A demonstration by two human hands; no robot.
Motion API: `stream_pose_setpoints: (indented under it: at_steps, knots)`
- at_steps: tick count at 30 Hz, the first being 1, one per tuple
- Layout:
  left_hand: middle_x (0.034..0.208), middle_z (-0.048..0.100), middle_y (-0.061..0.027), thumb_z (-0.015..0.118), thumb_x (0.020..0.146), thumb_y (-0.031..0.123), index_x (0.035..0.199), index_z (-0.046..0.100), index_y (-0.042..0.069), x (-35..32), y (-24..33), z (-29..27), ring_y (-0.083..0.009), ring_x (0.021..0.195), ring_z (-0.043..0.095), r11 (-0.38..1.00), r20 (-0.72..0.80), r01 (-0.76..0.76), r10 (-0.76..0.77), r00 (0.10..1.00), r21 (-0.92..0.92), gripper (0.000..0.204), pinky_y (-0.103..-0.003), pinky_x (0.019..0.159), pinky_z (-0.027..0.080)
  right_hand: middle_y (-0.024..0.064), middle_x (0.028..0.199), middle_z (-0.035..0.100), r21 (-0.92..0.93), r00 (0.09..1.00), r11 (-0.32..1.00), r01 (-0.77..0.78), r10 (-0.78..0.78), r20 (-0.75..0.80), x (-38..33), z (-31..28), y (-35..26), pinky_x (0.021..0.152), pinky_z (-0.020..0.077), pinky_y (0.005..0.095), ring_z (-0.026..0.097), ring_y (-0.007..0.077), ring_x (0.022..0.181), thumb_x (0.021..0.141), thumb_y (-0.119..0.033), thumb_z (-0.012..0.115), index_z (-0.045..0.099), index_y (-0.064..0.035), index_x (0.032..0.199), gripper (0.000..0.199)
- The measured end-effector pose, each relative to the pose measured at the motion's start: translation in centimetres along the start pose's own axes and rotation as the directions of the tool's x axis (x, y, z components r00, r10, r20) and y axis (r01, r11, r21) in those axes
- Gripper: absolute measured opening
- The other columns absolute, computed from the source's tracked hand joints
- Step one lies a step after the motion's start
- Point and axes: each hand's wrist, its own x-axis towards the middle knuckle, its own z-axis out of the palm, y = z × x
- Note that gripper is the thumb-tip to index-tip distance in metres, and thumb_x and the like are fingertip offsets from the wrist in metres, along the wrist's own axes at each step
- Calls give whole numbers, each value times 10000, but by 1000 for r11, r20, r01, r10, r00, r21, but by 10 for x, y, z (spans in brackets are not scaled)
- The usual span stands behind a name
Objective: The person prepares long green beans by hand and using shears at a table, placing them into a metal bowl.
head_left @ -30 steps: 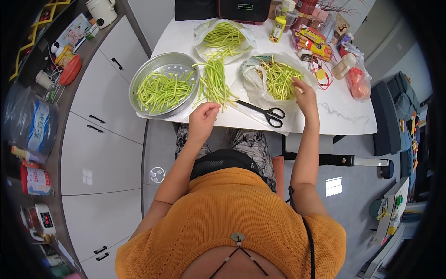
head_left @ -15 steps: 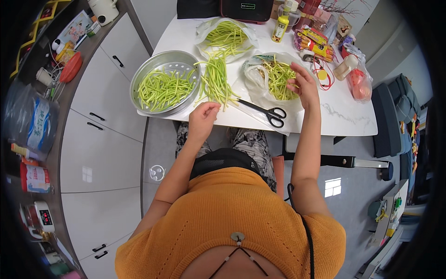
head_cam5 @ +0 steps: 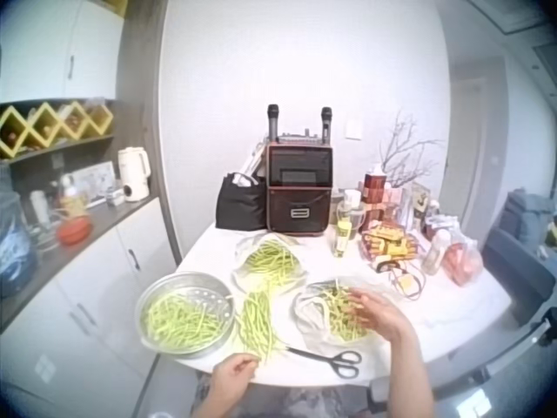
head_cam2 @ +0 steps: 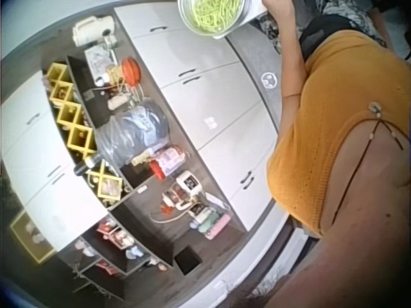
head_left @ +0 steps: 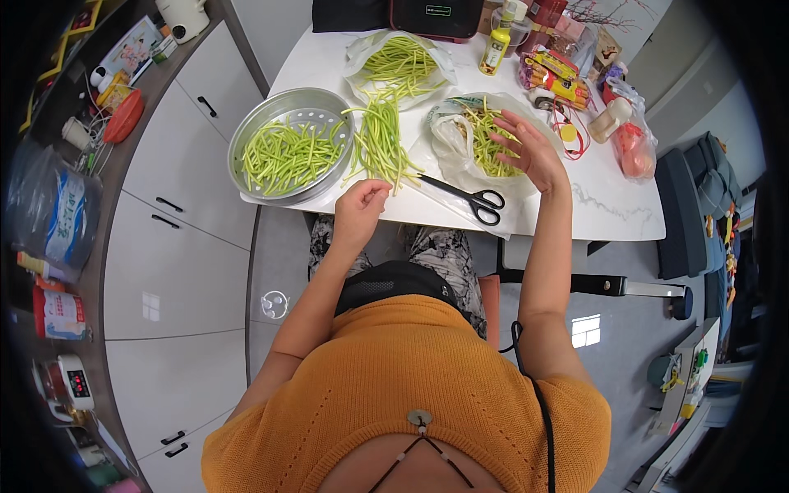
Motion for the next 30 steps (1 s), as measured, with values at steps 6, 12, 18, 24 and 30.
stream_pose_setpoints:
  at_steps: [6,12,18,24,30]
  knots:
    - [775,587,-8,559,855,48,975,618,-9,0,-1,2,-46,625,500,1000,9,6,-5,1000,-17,146,-170,570,407,87,1291,476,78,993,990,117,-119,15,0,-2,-1,774,533,288,517,190,1108,932,-290,465,401,-90,1322,443]
    - [779,589,-10,555,853,45,975,617,-9,-1,-1,3,-48,625,502,1000,19,12,-12,1000,-1,147,-171,571,409,72,1176,548,35,997,999,-15,12,76,-8,2,20,659,558,255,569,167,1005,933,-263,464,428,-100,1302,405]
    - [770,587,-5,557,854,49,976,618,-7,-1,-1,5,-49,625,502,1000,29,15,-14,999,-12,147,-173,572,410,53,1206,530,-52,979,994,-92,100,177,-29,7,33,604,548,224,606,138,893,935,-255,459,365,-124,1351,447]
    - [729,580,2,571,839,54,932,626,-5,-2,2,10,-52,616,504,1000,23,15,-15,1000,-22,122,-189,580,423,48,1383,384,-158,981,985,-77,103,166,-39,7,40,561,509,190,617,119,843,922,-240,472,213,-184,1424,567]
    - [731,578,2,572,838,51,934,628,-5,-1,2,11,-53,616,501,1000,34,24,-24,999,-11,125,-189,578,421,33,1429,324,-305,987,950,-60,103,127,-46,10,39,548,458,163,609,98,783,900,-243,493,170,-213,1437,628]
